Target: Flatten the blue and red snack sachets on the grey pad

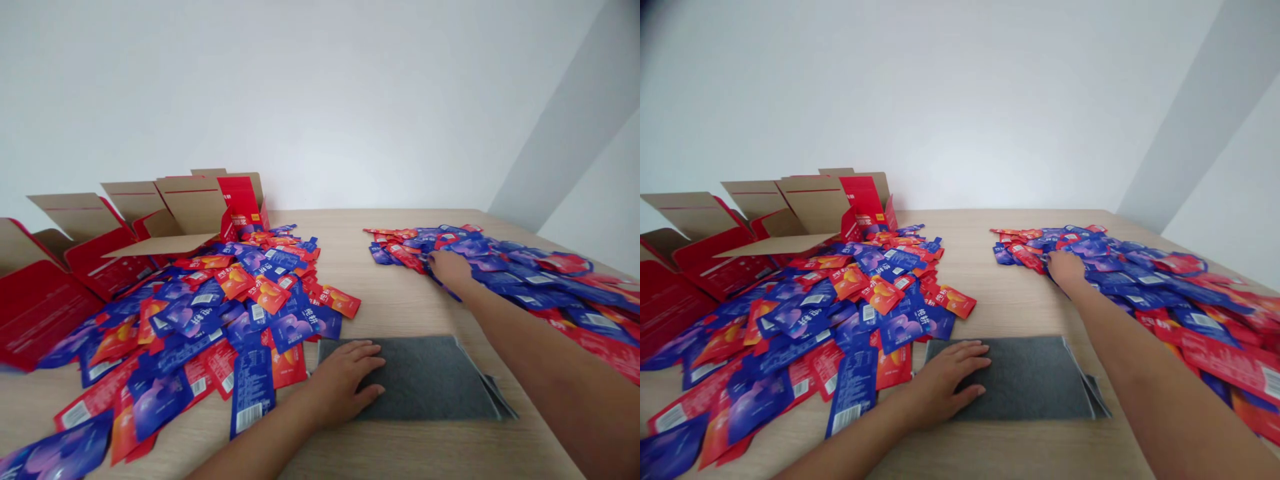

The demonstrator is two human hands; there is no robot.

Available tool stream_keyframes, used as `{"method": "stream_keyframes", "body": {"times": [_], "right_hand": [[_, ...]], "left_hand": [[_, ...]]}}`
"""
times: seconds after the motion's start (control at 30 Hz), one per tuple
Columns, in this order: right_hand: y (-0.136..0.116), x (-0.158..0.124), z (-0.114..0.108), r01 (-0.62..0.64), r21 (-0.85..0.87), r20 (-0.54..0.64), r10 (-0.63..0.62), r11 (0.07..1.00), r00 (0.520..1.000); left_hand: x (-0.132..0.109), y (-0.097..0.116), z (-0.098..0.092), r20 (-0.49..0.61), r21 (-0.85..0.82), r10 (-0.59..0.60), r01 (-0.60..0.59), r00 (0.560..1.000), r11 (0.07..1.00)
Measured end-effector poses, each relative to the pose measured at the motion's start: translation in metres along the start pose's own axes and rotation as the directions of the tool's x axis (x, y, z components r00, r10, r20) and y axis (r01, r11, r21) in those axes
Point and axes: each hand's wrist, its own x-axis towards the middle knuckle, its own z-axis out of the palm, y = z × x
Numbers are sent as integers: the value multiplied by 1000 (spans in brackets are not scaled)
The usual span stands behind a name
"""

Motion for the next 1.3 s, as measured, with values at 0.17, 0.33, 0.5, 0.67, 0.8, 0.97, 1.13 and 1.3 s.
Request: {"method": "stream_keyframes", "body": {"times": [0.17,0.33,0.5,0.67,0.8,0.97,1.13,1.3], "right_hand": [[-28,-42,-25,-27,285,-173,80,958,982],[-67,-142,-33,-4,826,33,-42,563,999],[-86,-223,-17,185,650,47,-281,738,959],[-94,-253,-12,466,303,-28,-481,831,876],[-93,-257,-17,556,199,1,-568,807,823],[-75,-246,-20,511,142,0,-517,847,856],[-64,-237,-31,489,149,-76,-483,860,872],[-70,-242,-54,540,397,-266,-470,742,842]], "left_hand": [[1,-3,4,-4,45,20,-20,1000,999],[1,-4,9,-85,115,-53,63,995,991],[1,0,11,-162,196,-42,74,986,978],[-1,1,12,-181,233,-40,83,983,969],[0,-2,14,-175,241,-44,86,984,967],[-1,-5,14,-168,237,-41,81,985,968],[-2,-6,13,-183,221,-27,68,983,973],[-3,-10,18,-220,185,-34,76,975,980]]}}
